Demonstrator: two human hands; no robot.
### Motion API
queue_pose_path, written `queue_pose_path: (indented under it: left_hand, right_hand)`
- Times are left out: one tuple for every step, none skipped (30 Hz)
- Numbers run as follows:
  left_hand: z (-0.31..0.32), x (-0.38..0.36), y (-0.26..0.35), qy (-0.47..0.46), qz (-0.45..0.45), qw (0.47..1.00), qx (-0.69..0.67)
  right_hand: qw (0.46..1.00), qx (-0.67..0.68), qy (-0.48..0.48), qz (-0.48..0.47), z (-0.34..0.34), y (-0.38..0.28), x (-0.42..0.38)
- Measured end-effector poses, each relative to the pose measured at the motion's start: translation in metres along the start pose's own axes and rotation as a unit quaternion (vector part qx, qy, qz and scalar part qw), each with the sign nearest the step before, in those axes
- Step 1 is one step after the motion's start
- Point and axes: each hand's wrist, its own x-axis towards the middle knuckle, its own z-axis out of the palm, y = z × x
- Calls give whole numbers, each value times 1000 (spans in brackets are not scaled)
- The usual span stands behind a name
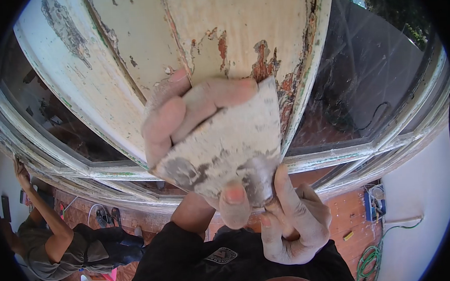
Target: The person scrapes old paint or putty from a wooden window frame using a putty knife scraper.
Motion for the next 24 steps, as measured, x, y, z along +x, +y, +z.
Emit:
queue_pose_path:
  left_hand:
    - [0,0,1,2,-6,1000,-3]
    - [0,0,2,6,-10,1000,-4]
    - [1,1,2,8,-14,1000,-6]
    - [1,2,3,9,-18,1000,-8]
    - [1,2,3,10,-22,1000,-9]
    - [2,3,2,11,-25,1000,-8]
    - [3,3,3,9,-29,999,-11]
    - [3,3,3,10,-34,999,-12]
    - [3,4,3,10,-35,999,-14]
    - [3,2,4,10,-38,999,-15]
    - [2,1,4,10,-43,999,-16]
    - [1,0,4,12,-50,999,-19]
    - [0,0,5,16,-61,998,-20]
    - [0,-3,7,16,-73,997,-28]
    - [0,-3,8,21,-82,996,-23]
    - [2,-4,9,28,-93,995,-20]
    - [3,-2,8,35,-86,996,-9]
    - [4,-1,7,43,-80,996,2]
    - [4,0,6,50,-73,996,12]
    - [0,-2,2,22,-50,998,10]
    - [-4,-5,-3,-6,-23,1000,7]
    - [-3,-5,-5,-20,-6,1000,5]
    - [-2,-6,-7,-33,10,999,2]
    - [7,-8,-7,69,58,995,42]
  right_hand:
    - [1000,18,16,-15,3,3,-5]
    - [998,35,32,-32,5,5,-7]
    - [998,36,34,-37,4,4,-5]
    - [999,29,21,-18,2,1,-2]
    - [1000,21,7,5,0,-1,-1]
    - [1000,20,8,8,1,-1,1]
    - [999,29,13,-8,1,1,6]
    - [999,37,17,-26,1,1,8]
    - [999,37,17,-28,-1,-1,6]
    - [1000,26,-2,-8,-3,-4,1]
    - [1000,15,-20,12,-4,-6,-2]
    - [1000,15,-20,10,0,-2,-2]
    - [999,42,7,-10,5,6,-1]
    - [998,55,20,-16,6,6,0]
    - [997,68,33,-22,6,7,1]
    - [999,43,16,-14,2,3,2]
    - [999,35,8,-13,2,2,1]
    - [1000,26,-1,-13,2,2,0]
    - [1000,18,-10,-12,1,2,-1]
    - [998,57,11,-4,5,4,-4]
    - [996,78,33,2,7,6,-7]
    - [994,99,55,6,9,8,-10]
    - [990,121,77,9,11,11,-13]
    - [993,90,72,-3,6,13,-16]
